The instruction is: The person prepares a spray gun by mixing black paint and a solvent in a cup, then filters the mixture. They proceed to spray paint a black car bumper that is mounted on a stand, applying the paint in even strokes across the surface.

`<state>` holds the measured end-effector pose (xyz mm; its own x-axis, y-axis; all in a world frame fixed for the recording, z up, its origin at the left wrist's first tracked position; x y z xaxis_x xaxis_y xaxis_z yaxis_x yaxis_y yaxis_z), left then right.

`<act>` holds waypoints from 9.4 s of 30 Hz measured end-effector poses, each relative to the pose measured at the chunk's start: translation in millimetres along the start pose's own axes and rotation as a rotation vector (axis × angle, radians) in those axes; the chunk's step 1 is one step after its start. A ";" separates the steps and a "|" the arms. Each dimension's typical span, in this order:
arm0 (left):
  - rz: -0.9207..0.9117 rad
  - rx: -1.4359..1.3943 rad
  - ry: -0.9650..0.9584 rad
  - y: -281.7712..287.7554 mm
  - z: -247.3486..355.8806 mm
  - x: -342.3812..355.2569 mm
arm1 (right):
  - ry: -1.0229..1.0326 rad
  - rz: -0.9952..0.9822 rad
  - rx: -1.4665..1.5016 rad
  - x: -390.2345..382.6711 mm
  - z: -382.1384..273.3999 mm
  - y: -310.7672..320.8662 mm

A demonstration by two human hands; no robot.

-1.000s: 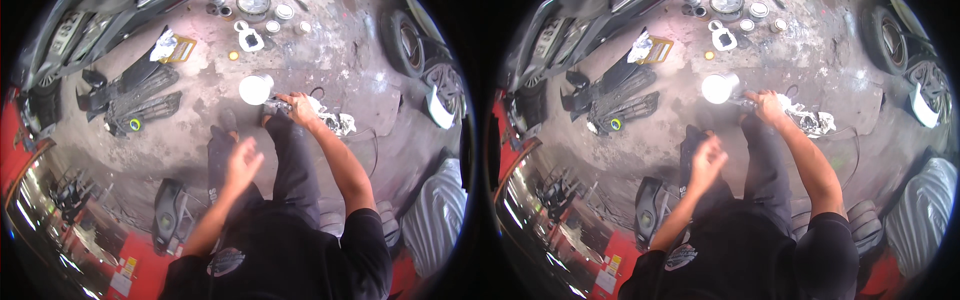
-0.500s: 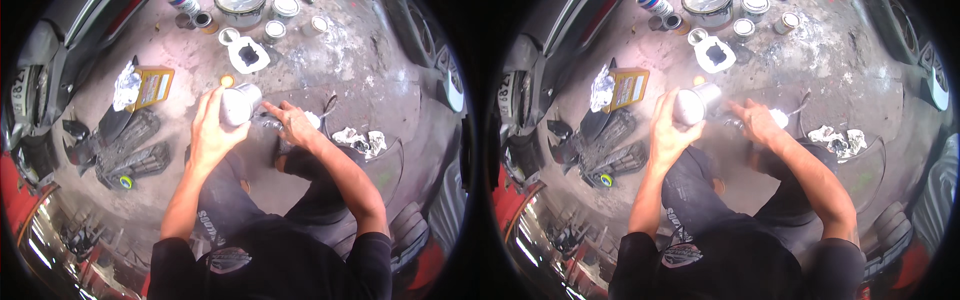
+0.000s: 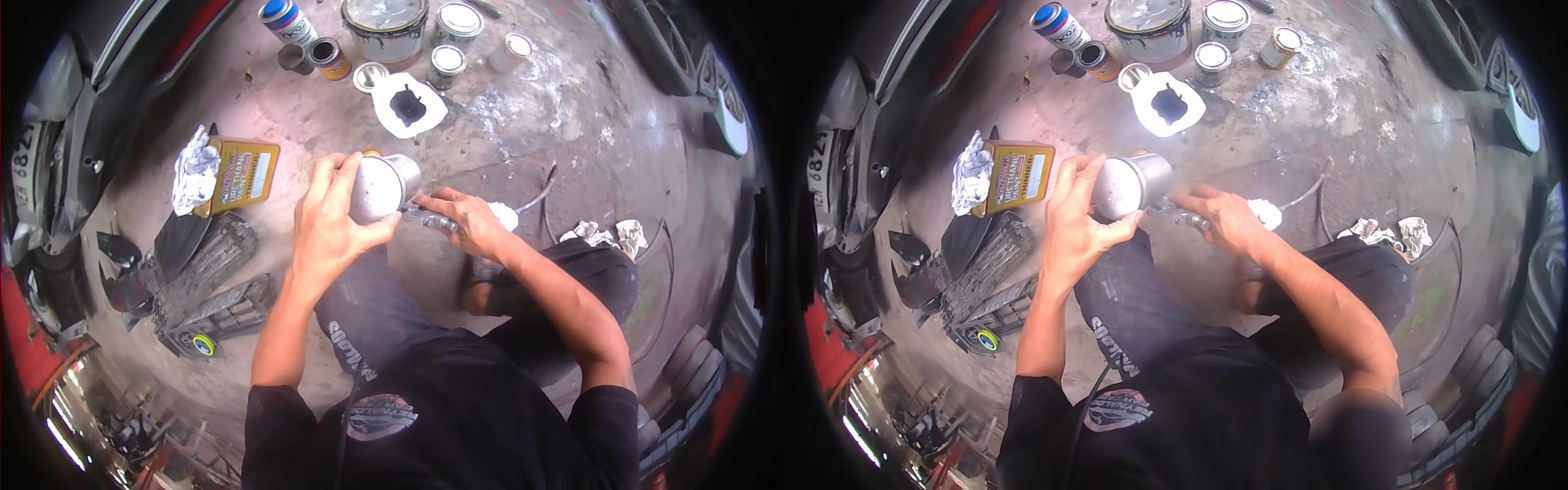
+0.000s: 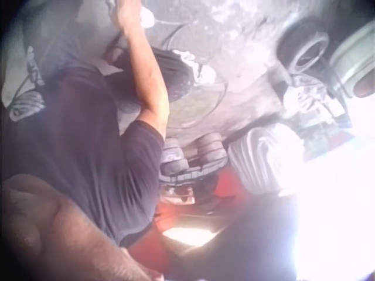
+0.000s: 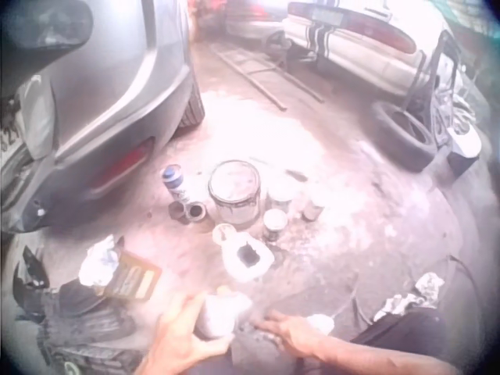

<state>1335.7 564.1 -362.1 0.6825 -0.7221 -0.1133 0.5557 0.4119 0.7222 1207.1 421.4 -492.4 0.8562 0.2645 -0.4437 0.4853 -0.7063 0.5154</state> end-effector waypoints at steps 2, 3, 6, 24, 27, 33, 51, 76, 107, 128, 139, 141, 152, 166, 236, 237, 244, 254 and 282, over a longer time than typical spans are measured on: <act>-0.017 -0.010 -0.010 4.6 0.3 -3.7 | 0.015 0.033 0.056 1.8 -4.3 -5.2; -0.014 -0.012 -0.034 6.4 3.4 -6.6 | 0.018 0.049 0.082 -0.2 -4.3 -10.1; -0.002 -0.026 -0.106 13.1 10.4 -11.9 | 0.062 0.101 0.128 -4.5 -6.8 -20.3; -0.120 -0.920 0.042 4.9 -45.1 -27.8 | 0.169 0.133 0.235 -3.1 -18.4 -25.5; -0.118 -0.913 0.058 4.2 -46.1 -30.3 | 0.170 0.142 0.231 -1.7 -18.4 -27.6; -0.093 -1.109 -0.040 -1.4 -49.6 -26.4 | 0.163 0.148 0.235 -1.8 -18.3 -26.6; -0.068 -1.372 -0.083 -24.5 -63.1 -4.8 | 0.095 0.194 0.199 -9.8 6.6 -28.3; 0.204 0.191 -0.113 -15.5 -87.7 295.9 | -0.024 0.376 0.290 -33.9 48.4 -3.5; 0.273 -0.975 0.154 4.4 -134.8 106.2 | -0.064 0.421 0.234 -7.8 87.9 -39.6; 0.164 -0.721 0.240 -79.6 -122.9 40.1 | -0.007 0.419 0.316 53.8 90.0 -76.8; 0.156 -0.472 0.335 -98.9 -179.4 29.5 | 0.040 0.302 0.374 90.4 100.2 -107.4; 0.175 -0.444 0.314 -102.6 -186.5 30.5 | 0.048 0.290 0.425 91.6 100.9 -108.6; 0.140 -0.466 0.411 -118.7 -194.2 33.3 | 0.004 0.255 0.223 67.3 122.3 -46.8; 0.093 -0.512 0.391 -119.6 -203.5 37.9 | 0.040 0.539 -0.017 154.9 91.2 52.2; 0.121 -0.411 0.331 -110.2 -185.8 54.4 | 0.261 -0.035 -1.457 104.9 -92.8 47.3; 0.122 -0.413 0.332 -109.9 -185.6 54.2 | 0.260 -0.036 -1.461 104.8 -92.8 47.1; 0.131 -0.401 0.312 -111.3 -186.5 54.8 | 0.196 -0.073 -1.431 106.2 -88.9 46.9; 0.127 -0.386 0.300 -109.9 -184.8 53.9 | 0.183 -0.044 -1.329 99.4 -90.4 56.3; 0.130 -0.388 0.315 -114.6 -184.2 50.4 | 0.027 0.634 -0.048 181.6 100.2 104.2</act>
<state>1393.8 582.8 -576.3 0.8341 -0.4738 -0.2824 0.5515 0.7059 0.4445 1395.4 330.0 -592.8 0.9836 -0.1790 -0.0233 -0.1108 -0.7007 0.7048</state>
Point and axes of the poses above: each hand's wrist, its own x-axis towards the middle knuckle, its own y-axis out of the back of the hand, z = x × y, the point moved 10 cm from there along x, towards the middle knuckle, and after that the axes turned 10 degrees about -z, right-handed, at the moved point
